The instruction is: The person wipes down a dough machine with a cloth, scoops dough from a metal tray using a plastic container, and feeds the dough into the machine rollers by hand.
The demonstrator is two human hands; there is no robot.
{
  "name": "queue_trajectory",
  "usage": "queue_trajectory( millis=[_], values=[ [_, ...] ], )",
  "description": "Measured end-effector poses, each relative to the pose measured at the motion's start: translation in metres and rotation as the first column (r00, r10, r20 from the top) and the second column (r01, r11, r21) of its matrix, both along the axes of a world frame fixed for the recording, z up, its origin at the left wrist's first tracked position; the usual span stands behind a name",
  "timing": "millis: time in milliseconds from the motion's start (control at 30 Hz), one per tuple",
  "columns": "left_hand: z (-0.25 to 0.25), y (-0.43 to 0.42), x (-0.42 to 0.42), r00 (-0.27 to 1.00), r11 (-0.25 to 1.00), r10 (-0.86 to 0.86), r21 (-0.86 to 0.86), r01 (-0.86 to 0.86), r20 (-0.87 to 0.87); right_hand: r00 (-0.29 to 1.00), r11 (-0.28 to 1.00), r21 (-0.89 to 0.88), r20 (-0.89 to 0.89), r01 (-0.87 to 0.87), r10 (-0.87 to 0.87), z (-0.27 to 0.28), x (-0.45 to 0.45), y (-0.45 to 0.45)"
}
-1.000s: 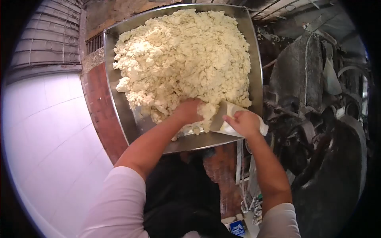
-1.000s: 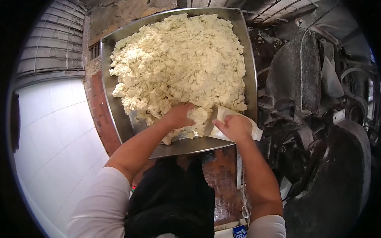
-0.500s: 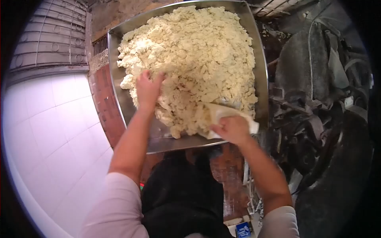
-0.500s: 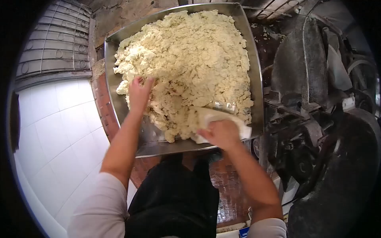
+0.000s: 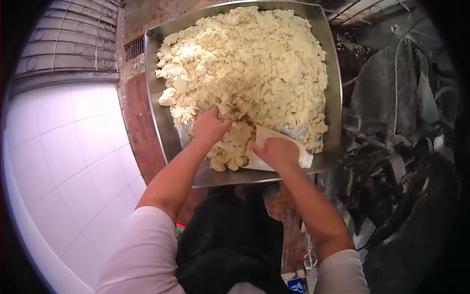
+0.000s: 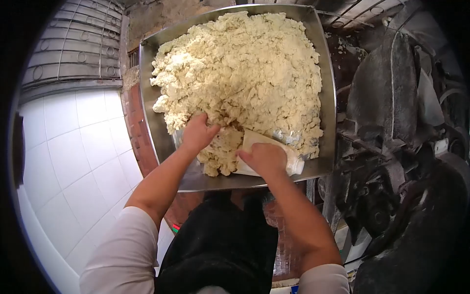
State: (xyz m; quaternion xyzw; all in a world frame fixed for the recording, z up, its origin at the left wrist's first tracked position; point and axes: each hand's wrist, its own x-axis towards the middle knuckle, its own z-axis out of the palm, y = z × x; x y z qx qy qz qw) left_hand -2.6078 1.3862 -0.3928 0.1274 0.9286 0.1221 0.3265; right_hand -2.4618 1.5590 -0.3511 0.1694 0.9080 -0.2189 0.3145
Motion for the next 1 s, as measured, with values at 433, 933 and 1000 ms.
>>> queue_trajectory(
  millis=[433, 933, 1000],
  values=[
    [-0.098, 0.003, 0.073, 0.95, 0.953, 0.155, 0.212, -0.216, 0.272, 0.99, 0.992, -0.083, -0.098, 0.099, -0.107, -0.02, 0.024, 0.029],
    [-0.013, -0.002, 0.097, 0.972, 0.921, -0.062, 0.389, -0.031, 0.225, 0.989, 0.975, -0.167, 0.023, 0.146, -0.145, -0.029, 0.018, 0.028],
    [-0.018, 0.016, 0.078, 0.951, 0.954, -0.045, 0.294, -0.049, 0.305, 0.99, 0.978, -0.153, 0.048, 0.14, -0.134, -0.024, 0.017, 0.026]
  ],
)
